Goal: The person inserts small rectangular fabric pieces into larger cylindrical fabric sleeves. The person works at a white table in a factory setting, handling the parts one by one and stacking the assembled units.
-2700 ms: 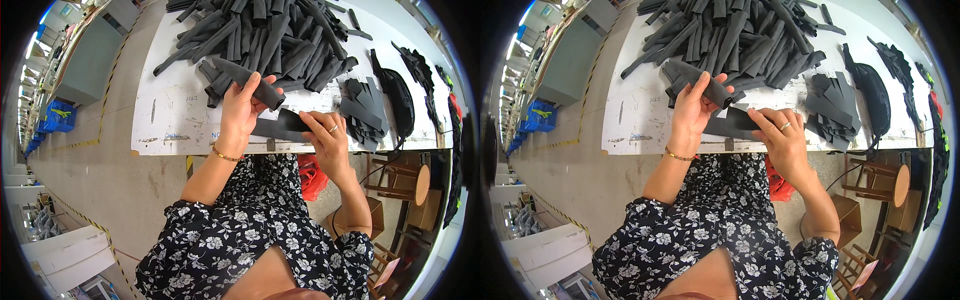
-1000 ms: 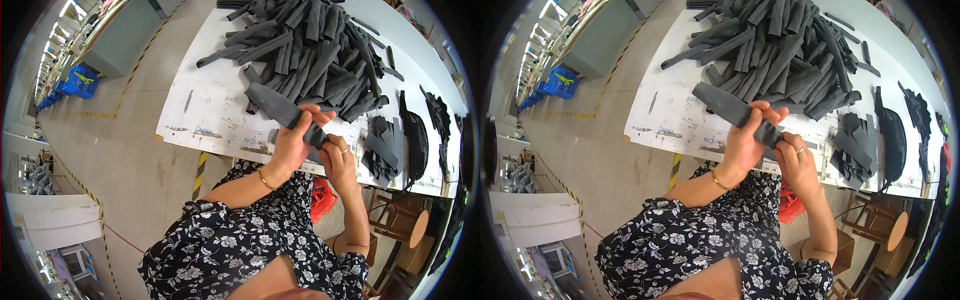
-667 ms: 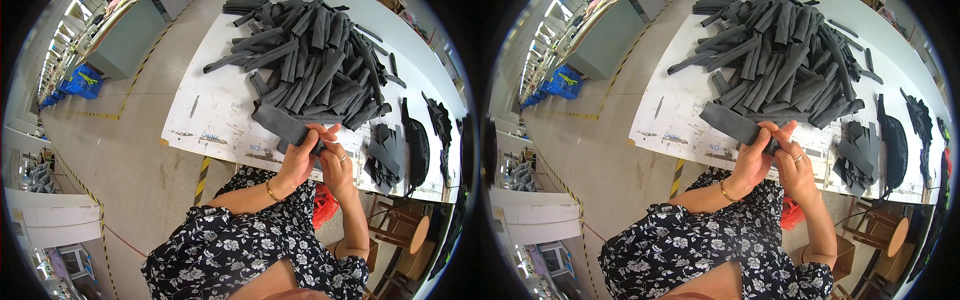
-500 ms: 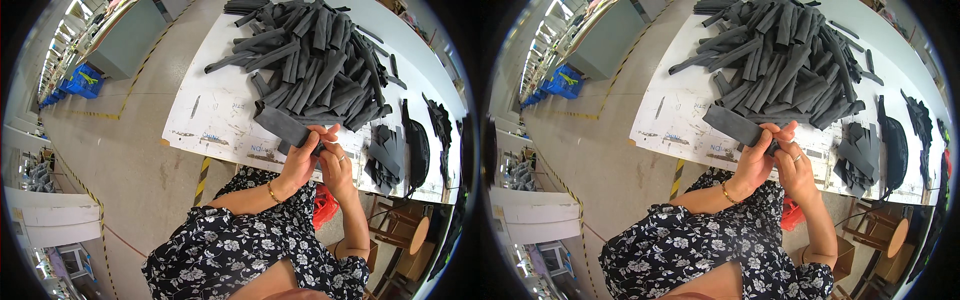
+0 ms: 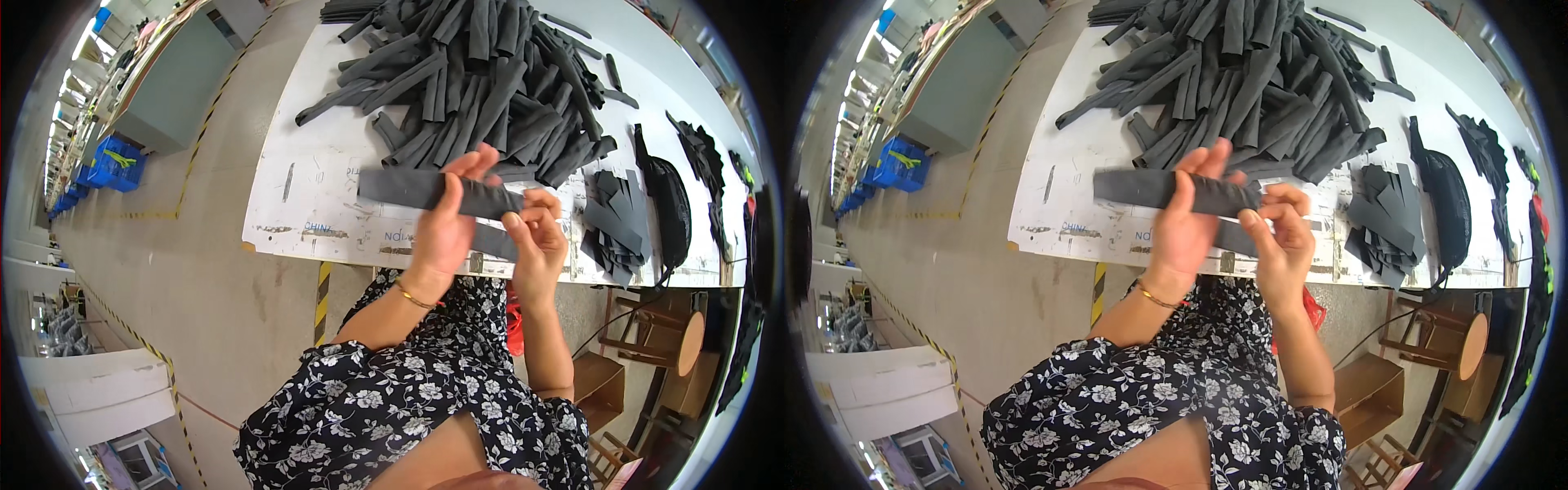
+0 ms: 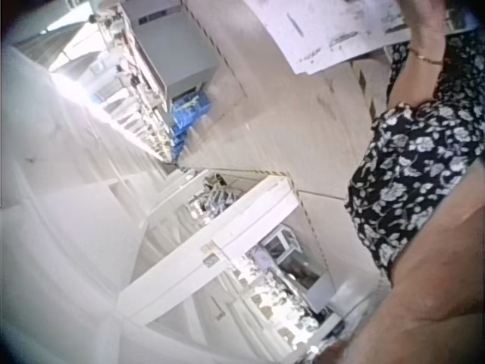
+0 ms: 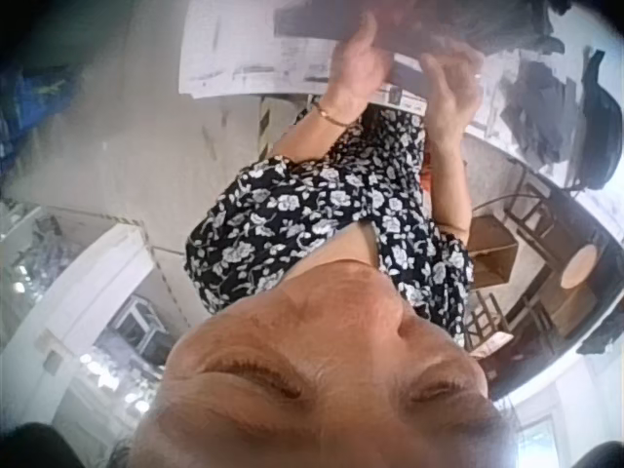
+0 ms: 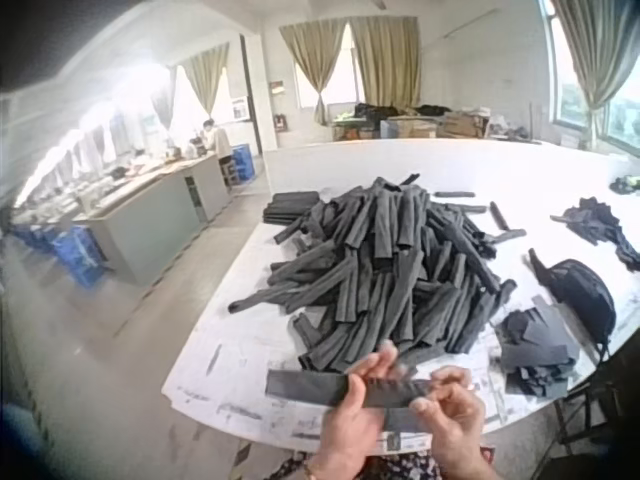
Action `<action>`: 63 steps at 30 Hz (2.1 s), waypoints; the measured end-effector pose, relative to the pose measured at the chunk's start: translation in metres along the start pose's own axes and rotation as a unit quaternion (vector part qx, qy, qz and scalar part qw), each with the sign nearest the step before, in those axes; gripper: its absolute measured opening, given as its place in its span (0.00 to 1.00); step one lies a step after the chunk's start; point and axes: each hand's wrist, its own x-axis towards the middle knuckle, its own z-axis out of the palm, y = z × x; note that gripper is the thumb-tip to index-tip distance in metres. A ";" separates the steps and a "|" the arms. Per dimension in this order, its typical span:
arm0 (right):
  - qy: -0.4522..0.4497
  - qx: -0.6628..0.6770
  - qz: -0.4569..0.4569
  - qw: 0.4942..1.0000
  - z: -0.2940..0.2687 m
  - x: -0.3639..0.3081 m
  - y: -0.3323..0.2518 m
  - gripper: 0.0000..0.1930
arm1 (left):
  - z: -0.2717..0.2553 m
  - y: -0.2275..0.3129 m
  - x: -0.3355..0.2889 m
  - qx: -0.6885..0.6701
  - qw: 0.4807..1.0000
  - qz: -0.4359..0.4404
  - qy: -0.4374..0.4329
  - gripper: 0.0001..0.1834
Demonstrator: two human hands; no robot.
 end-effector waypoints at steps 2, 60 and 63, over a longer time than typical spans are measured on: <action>0.014 0.025 0.016 0.999 -0.015 -0.005 0.000 0.11 | -0.001 0.008 0.000 0.001 0.999 -0.001 -0.041 0.21; -0.063 -0.670 -0.121 0.730 -0.209 0.044 -0.025 0.17 | -0.019 -0.002 0.067 0.819 0.484 0.203 -0.232 0.05; -0.102 -0.726 -0.144 0.664 -0.202 0.040 -0.009 0.17 | -0.029 -0.005 0.068 0.857 0.432 0.136 -0.248 0.06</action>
